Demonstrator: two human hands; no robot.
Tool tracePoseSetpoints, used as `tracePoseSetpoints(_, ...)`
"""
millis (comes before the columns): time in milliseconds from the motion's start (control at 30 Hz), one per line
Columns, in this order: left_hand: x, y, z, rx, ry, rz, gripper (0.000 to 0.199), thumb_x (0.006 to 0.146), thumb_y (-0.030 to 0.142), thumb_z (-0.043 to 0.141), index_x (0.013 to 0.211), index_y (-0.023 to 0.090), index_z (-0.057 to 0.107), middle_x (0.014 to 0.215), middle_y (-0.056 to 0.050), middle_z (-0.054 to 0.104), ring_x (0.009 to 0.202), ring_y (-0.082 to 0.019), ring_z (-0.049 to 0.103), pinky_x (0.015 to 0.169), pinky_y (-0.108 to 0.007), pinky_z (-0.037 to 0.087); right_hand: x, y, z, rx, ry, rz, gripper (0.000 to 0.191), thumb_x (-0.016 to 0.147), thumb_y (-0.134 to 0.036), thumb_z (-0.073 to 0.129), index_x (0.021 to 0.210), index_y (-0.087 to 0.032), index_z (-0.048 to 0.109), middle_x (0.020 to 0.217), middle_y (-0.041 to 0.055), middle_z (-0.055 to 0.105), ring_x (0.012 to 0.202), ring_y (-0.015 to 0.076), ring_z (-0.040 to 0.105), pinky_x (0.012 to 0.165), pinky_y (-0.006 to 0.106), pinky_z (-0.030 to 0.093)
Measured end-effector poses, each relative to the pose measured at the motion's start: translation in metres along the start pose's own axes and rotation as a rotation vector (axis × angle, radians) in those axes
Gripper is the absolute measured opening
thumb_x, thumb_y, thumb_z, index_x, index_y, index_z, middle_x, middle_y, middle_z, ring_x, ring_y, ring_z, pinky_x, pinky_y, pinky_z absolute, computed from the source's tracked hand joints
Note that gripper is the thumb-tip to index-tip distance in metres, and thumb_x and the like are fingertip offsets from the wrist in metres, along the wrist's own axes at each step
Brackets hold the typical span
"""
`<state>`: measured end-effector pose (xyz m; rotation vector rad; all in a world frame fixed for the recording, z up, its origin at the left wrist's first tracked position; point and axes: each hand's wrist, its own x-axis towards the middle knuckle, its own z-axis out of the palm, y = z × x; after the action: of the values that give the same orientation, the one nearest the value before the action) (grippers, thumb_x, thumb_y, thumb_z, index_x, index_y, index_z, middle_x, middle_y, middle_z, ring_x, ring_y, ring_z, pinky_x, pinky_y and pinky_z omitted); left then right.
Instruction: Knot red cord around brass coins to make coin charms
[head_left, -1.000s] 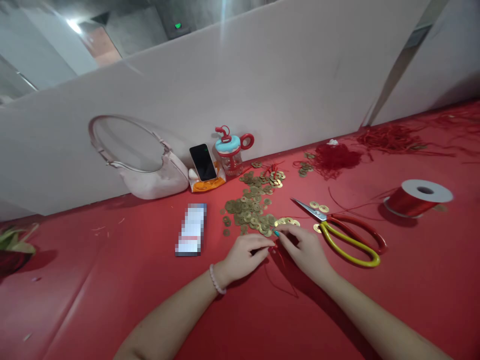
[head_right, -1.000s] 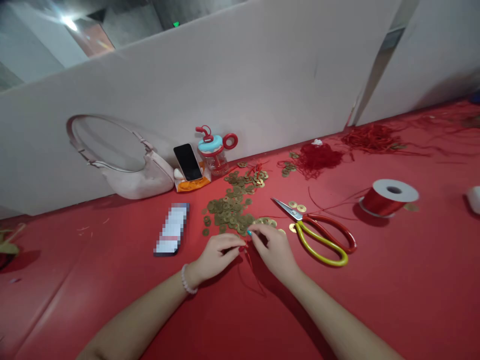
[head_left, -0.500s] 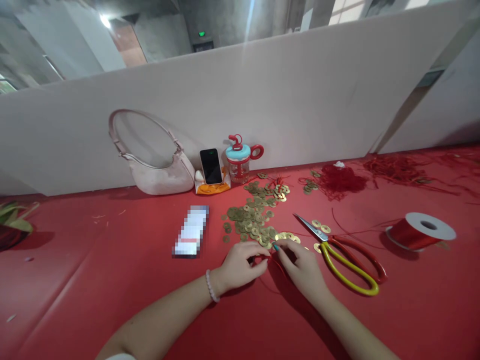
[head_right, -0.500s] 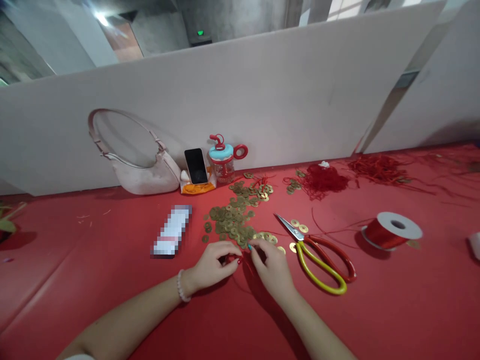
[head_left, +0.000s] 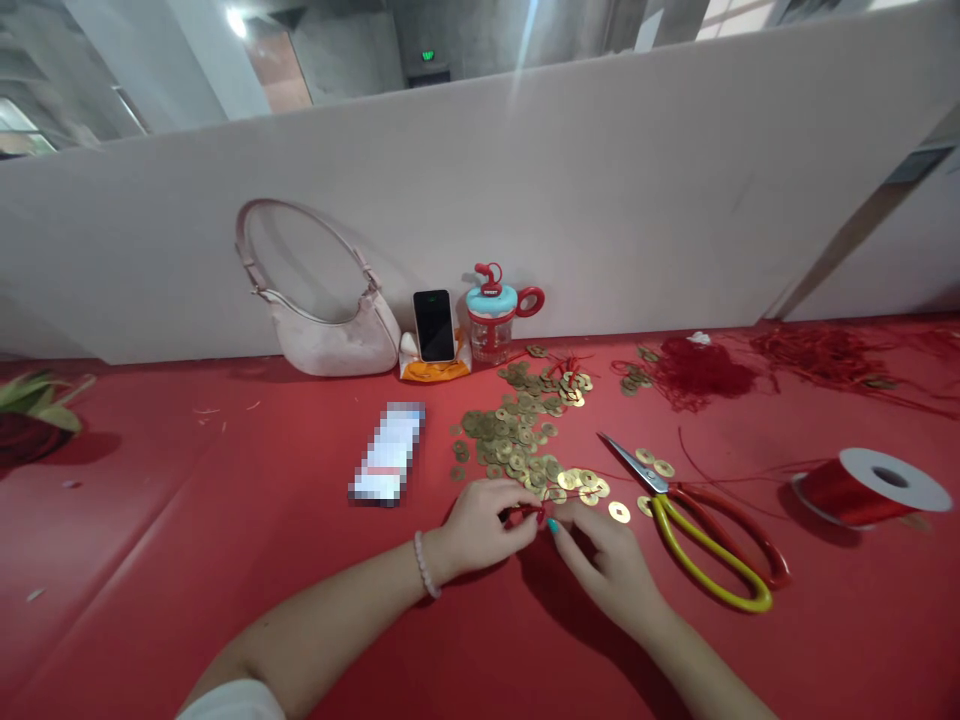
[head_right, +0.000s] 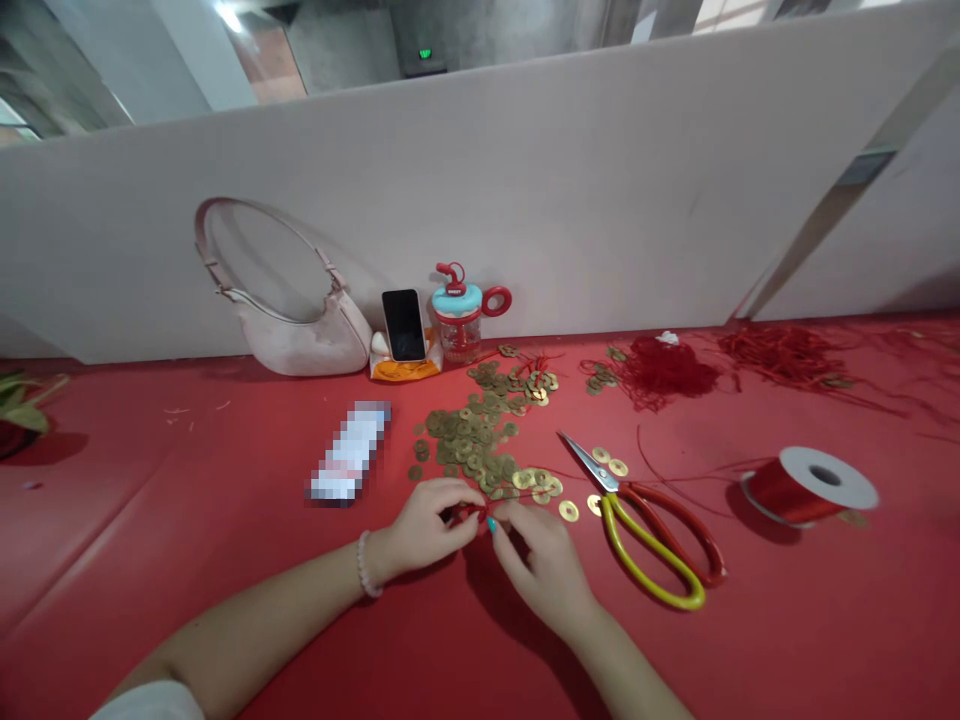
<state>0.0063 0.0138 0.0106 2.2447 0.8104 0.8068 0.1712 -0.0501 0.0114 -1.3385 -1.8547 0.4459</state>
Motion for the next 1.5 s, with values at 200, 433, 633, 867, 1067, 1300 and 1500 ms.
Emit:
tracePoseSetpoints(200,0.000,-0.002,0.002,0.089,0.022,-0.005,0.019,0.074,0.018,0.055,0.086,0.018,0.069,0.071,-0.002,0.068,0.064,-0.012,0.059,0.064,-0.022,0.044,0.000,0.001,0.000,-0.061,-0.029,-0.018,0.017,0.084,-0.018,0.040,0.068,-0.020,0.046,0.055,-0.0027,0.050,0.050,0.0108,0.047,0.049,0.021,0.038)
tracePoseSetpoints(433,0.002,0.003,-0.003,-0.011,0.026,-0.084,0.022,0.074,0.015,0.053,0.087,0.017,0.070,0.077,-0.004,0.069,0.068,-0.013,0.061,0.063,-0.022,0.046,0.001,0.003,0.002,-0.062,-0.026,0.007,0.017,0.083,-0.018,0.041,0.069,-0.020,0.050,0.055,-0.0020,0.053,0.049,0.0115,0.050,0.048,0.022,0.040)
tracePoseSetpoints(633,0.006,-0.002,-0.004,-0.259,0.075,-0.278,0.018,0.074,0.017,0.055,0.086,0.014,0.068,0.079,-0.005,0.069,0.070,-0.013,0.060,0.063,-0.022,0.047,0.003,0.015,0.004,-0.035,0.012,0.091,0.022,0.082,-0.020,0.042,0.093,-0.021,0.061,0.086,0.0062,0.070,0.077,0.0187,0.066,0.068,0.030,0.052)
tracePoseSetpoints(867,0.008,-0.004,-0.005,-0.354,0.150,-0.377,0.017,0.074,0.020,0.058,0.086,0.013,0.068,0.074,-0.004,0.068,0.060,-0.010,0.056,0.056,-0.020,0.045,0.005,0.016,0.004,-0.075,-0.002,0.067,0.015,0.081,-0.017,0.042,0.085,-0.021,0.056,0.078,0.0046,0.068,0.068,0.0163,0.063,0.061,0.027,0.050)
tracePoseSetpoints(1067,0.010,-0.005,-0.004,-0.279,0.199,-0.311,0.016,0.075,0.017,0.056,0.085,0.015,0.069,0.082,-0.006,0.068,0.071,-0.013,0.059,0.063,-0.022,0.048,0.002,0.015,0.003,-0.141,-0.107,-0.025,0.019,0.080,-0.011,0.042,0.085,-0.021,0.057,0.076,0.0035,0.065,0.069,0.0163,0.060,0.062,0.028,0.048)
tracePoseSetpoints(1300,0.007,-0.006,-0.001,-0.190,0.053,-0.155,0.019,0.078,0.013,0.054,0.089,0.017,0.070,0.092,-0.006,0.069,0.086,-0.015,0.062,0.081,-0.027,0.049,0.006,0.012,-0.001,-0.158,0.023,-0.233,0.020,0.085,-0.010,0.043,0.092,-0.023,0.056,0.092,0.0066,0.063,0.088,0.0182,0.058,0.076,0.034,0.048)
tracePoseSetpoints(1500,0.003,-0.005,-0.001,-0.097,-0.074,-0.029,0.021,0.082,0.016,0.052,0.093,0.020,0.070,0.090,-0.004,0.069,0.084,-0.014,0.062,0.080,-0.025,0.048,0.008,0.019,-0.001,-0.164,0.108,-0.074,0.013,0.086,-0.016,0.044,0.087,-0.021,0.055,0.082,0.0057,0.064,0.078,0.0194,0.059,0.071,0.035,0.048)
